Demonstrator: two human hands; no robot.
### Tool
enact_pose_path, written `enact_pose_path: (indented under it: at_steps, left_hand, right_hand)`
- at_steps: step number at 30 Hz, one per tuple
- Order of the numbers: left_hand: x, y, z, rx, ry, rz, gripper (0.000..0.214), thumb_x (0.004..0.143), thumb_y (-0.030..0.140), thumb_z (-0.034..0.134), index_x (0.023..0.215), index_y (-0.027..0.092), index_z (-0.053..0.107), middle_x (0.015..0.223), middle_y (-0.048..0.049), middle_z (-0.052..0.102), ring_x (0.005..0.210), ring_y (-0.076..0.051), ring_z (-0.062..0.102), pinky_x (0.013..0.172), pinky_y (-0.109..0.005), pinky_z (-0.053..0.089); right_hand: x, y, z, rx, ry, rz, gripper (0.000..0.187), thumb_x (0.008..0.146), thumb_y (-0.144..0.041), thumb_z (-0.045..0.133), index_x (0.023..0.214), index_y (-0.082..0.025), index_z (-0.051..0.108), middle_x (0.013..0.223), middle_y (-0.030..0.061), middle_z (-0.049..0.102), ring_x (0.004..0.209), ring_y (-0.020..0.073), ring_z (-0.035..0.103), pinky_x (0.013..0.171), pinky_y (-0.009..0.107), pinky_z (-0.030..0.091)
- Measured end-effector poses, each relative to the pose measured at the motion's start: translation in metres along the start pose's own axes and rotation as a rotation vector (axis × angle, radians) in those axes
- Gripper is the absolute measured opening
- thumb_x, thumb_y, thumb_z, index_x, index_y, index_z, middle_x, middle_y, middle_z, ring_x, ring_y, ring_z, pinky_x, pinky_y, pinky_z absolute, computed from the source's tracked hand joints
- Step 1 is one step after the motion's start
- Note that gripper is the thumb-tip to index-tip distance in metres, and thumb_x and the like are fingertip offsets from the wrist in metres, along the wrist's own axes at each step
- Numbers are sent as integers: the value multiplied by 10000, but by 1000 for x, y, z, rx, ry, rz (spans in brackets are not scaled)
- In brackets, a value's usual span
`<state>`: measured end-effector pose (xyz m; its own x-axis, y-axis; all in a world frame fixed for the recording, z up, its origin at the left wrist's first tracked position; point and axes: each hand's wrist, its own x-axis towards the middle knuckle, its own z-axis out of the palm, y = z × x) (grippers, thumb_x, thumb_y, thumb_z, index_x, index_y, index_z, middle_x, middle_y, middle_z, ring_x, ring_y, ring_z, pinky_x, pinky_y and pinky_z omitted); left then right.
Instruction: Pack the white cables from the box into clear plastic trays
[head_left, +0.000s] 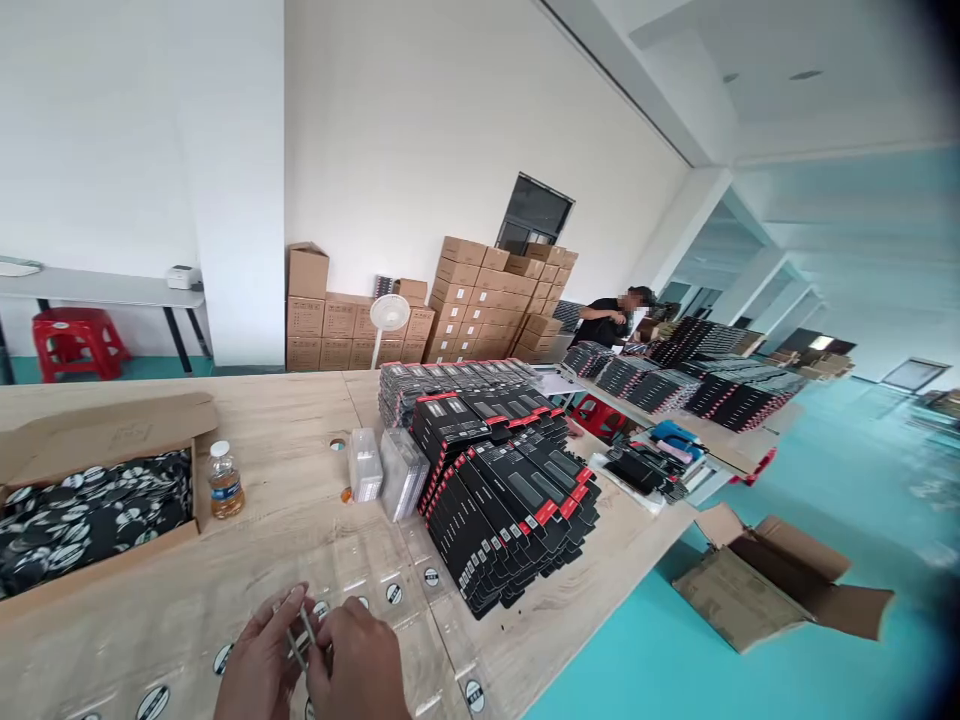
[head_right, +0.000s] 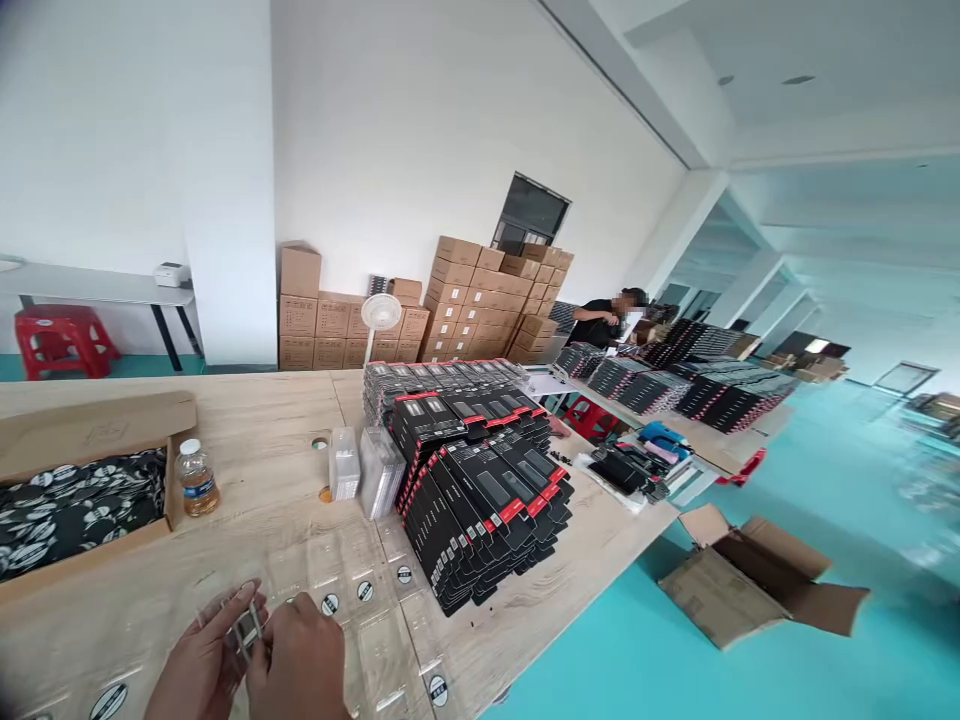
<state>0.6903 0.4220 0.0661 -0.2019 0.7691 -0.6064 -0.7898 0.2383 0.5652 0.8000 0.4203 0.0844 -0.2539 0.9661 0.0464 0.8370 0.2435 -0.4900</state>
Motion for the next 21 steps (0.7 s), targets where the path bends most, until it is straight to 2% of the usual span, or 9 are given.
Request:
enact_pose_path:
  at_steps: [4,7,10,13,16,18,21]
  left_hand:
    - [5,2,-4,-43,69,-26,243,664,195,752,874,192,628,692,-8,669,584,-178,657,501,-258,521]
    - [7,7,-5,-70,74,23,156,730,183,702,868,202,632,701,-1,674,590,-176,665,520,-271,554]
    - [10,11,-7,-90,48,70,165,750,176,691,905,208,646,730,-1,683,670,-188,689,607,-300,593]
    - [10,14,-6,-112,25,115,145,746,204,706,878,204,648,731,1,681,702,-190,693,637,-307,600]
    - [3,18,1,-178,-24,160,74,756,196,695,797,187,635,680,22,648,608,-134,653,676,-310,599]
    - [0,21,8,-220,-24,189,64,763,184,690,761,176,626,645,36,616,549,-97,610,720,-322,596]
    - [1,26,14,-255,-14,180,78,766,214,697,785,172,634,672,26,617,554,-96,606,739,-340,593]
  right_hand:
    - [-1,5,6,34,-6,37,188,677,-160,635,847,-234,666,879,34,663,806,213,640,719,289,442]
    - [-3,10,-3,136,-10,21,258,635,-141,669,874,-237,672,858,14,643,760,185,625,701,266,450]
    - [-5,15,-15,287,-17,-22,284,629,-128,678,890,-241,685,843,-5,631,723,148,601,645,222,439]
    - [-5,18,-22,464,-39,7,264,643,-127,668,884,-232,695,793,-20,612,672,118,570,602,196,430]
    - [-4,17,-21,642,-81,95,186,671,-137,630,842,-197,672,685,-35,568,605,112,541,543,194,429]
    - [-2,16,-19,762,-103,158,122,704,-201,618,822,-182,638,643,-39,539,559,120,522,479,202,424]
    - [1,15,-16,864,-113,162,139,728,-282,616,820,-177,614,647,-22,546,577,144,533,478,237,470]
